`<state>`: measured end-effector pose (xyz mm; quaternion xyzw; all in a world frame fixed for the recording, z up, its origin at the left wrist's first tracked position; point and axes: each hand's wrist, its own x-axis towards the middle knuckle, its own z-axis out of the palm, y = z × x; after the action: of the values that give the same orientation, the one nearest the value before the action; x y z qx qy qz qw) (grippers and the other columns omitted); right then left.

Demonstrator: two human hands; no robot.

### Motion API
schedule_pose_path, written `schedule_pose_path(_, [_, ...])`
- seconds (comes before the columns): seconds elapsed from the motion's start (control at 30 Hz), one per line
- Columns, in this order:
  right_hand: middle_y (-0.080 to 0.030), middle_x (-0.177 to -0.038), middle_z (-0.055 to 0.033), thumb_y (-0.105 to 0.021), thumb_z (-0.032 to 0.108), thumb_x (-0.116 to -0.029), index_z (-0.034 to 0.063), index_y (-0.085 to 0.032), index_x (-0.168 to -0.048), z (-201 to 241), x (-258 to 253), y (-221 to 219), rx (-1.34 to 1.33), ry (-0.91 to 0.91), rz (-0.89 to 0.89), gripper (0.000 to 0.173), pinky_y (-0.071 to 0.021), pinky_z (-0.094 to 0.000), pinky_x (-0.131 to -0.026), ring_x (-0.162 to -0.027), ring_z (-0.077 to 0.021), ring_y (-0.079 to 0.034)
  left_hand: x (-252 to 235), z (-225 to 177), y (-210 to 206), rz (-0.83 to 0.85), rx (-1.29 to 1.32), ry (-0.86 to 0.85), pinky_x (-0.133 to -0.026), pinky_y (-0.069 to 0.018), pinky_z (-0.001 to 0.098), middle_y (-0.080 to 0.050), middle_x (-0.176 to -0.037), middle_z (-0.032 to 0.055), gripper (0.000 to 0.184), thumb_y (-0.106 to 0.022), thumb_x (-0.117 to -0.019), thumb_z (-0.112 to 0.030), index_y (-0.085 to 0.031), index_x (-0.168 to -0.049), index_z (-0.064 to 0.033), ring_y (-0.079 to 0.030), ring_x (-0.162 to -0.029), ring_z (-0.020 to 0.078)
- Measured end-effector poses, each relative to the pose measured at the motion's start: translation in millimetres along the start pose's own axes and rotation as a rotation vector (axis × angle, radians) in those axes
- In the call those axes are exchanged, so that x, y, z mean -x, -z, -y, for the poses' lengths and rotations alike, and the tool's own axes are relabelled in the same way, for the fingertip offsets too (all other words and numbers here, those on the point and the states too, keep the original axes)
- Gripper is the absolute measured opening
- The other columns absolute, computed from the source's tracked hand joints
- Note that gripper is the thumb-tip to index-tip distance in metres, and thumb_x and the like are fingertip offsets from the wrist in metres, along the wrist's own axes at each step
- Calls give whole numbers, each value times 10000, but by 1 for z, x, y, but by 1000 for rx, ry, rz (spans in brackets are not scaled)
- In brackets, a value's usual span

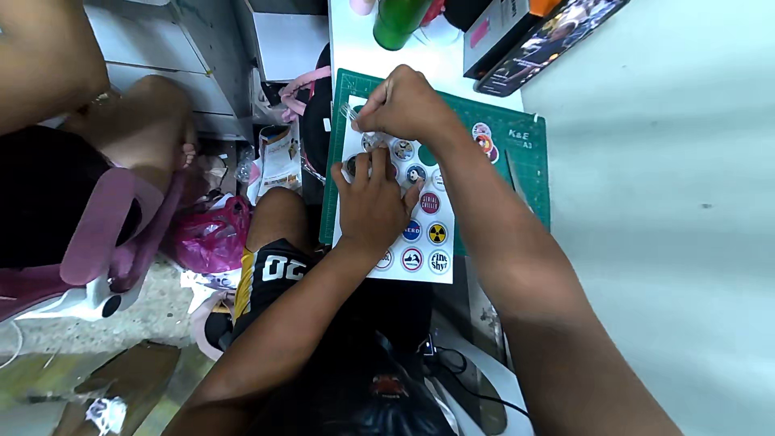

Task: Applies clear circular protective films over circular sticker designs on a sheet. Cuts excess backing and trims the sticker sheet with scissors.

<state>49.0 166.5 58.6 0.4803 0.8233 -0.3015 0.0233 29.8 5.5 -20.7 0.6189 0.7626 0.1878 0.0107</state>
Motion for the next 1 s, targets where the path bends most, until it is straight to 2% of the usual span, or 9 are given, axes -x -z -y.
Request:
schedule_pose_path(0.1, [-738, -806, -32, -862, 381, -825, 175, -798, -919, 1, -2, 1, 10, -24, 2, 236, -599, -458, -675, -699, -175, -698, 0, 1, 1, 4, -3, 0, -1070, -290, 647, -537, -1434, 87, 764, -245, -1018, -689, -697, -1262, -123, -495, -1281, 329])
schedule_pose_path(0.17, [-748, -887, -47, -878, 343, -803, 164, -789, -989, 7, -6, 3, 78, 31, 19, 272, -581, -527, -769, -832, -223, -709, 0, 2, 1, -1, 3, -4, -1065, -298, 647, -542, -1423, 88, 749, -255, -1016, -689, -713, -1186, -122, -495, -1277, 334])
schedule_pose_path(0.3, [-712, -1133, -61, -830, 163, -810, 232, -719, -1261, 28, -10, 8, 364, 306, 52, 469, -538, -600, -907, -1060, -300, -668, -1, 0, 1, 4, 15, -15, -1076, -287, 670, -539, -1436, 106, 743, -252, -1026, -664, -694, -1237, -105, -495, -1290, 351])
schedule_pose_path(0.4, [-740, -1031, -39, -848, 167, -820, 216, -777, -1115, 29, -19, 11, 366, 368, 122, 307, -559, -555, -891, -984, -258, -690, -1, 1, 3, 22, 4, -7, -1083, -276, 666, -522, -1452, 113, 771, -231, -1026, -670, -633, -1364, -104, -486, -1297, 352])
schedule_pose_path(0.53, [-730, -865, -9, -845, 198, -869, 193, -792, -1073, 10, -26, 14, 107, 290, 215, 212, -620, -360, -703, -705, -121, -689, -1, 2, 2, 16, 0, 1, -1077, -274, 662, -538, -1425, 105, 766, -231, -1028, -661, -618, -1397, -113, -496, -1271, 346])
schedule_pose_path(0.63, [-740, -971, -10, -815, 204, -899, 206, -782, -1111, 3, -24, 12, 27, 264, 230, 214, -617, -359, -715, -757, -123, -699, 0, 3, 1, 33, -17, 19, -1124, -226, 695, -497, -1489, 134, 774, -214, -1032, -664, -528, -1496, -130, -439, -1372, 369])
schedule_pose_path(0.77, [-755, -978, -17, -813, 211, -899, 209, -781, -1138, -2, -24, 11, -8, 290, 223, 240, -623, -350, -734, -781, -119, -715, 2, 4, 1, 23, 9, 29, -1165, -137, 732, -368, -1617, 173, 718, -265, -1041, -653, -550, -1484, -165, -282, -1511, 412])
schedule_pose_path(0.9, [-751, -920, -25, -814, 206, -887, 223, -789, -1137, -3, -23, 10, 5, 304, 205, 251, -592, -367, -726, -747, -130, -689, 1, 4, 2, 36, -19, 20, -1162, -135, 739, -388, -1604, 181, 737, -257, -1037, -645, -480, -1544, -158, -308, -1506, 401])
schedule_pose_path(1.0, [-731, -867, -23, -801, 193, -894, 218, -785, -1137, -2, -24, 10, 9, 290, 212, 245, -573, -350, -670, -679, -119, -652, 0, 4, 6, 33, -31, -9, -1152, -165, 733, -471, -1528, 193, 718, -271, -1043, -617, -524, -1503, -127, -410, -1436, 398])
